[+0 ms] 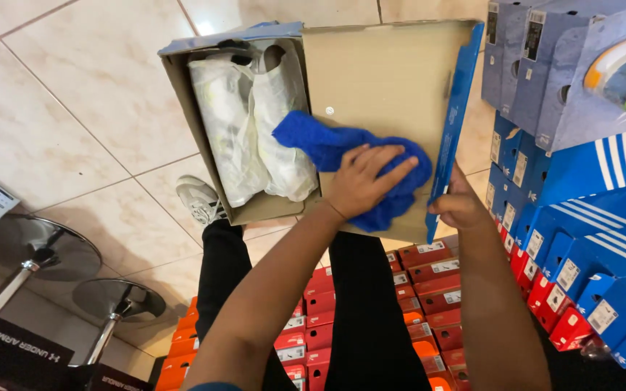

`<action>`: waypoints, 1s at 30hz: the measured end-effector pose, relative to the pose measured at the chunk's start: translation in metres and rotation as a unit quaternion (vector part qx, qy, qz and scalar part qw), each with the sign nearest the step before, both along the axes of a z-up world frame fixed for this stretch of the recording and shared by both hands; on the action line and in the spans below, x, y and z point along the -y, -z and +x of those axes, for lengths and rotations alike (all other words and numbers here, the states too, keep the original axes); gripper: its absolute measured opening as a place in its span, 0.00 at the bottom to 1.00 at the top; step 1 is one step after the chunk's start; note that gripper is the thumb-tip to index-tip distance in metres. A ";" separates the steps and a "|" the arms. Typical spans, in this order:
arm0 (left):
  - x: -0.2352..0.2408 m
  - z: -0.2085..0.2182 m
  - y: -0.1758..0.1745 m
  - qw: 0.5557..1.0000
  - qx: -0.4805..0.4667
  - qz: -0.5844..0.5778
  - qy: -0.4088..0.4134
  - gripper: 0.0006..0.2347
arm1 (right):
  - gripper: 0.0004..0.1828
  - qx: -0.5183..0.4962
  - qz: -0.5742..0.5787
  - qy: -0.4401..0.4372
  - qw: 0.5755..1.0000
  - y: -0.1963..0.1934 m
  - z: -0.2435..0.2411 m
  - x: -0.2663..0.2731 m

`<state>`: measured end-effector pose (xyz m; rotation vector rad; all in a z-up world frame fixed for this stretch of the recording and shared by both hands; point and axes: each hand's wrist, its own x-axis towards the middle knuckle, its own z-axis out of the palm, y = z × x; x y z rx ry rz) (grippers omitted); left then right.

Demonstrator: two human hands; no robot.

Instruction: Cleaning and inspecting shoe boxes using a cloth in a warehouse

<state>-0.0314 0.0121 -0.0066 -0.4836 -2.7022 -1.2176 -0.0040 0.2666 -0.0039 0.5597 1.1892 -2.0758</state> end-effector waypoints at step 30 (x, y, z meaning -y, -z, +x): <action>0.411 0.128 -0.140 0.816 0.513 0.251 -0.093 0.11 | 0.55 -0.262 0.619 -0.170 0.720 -0.120 0.031 0.436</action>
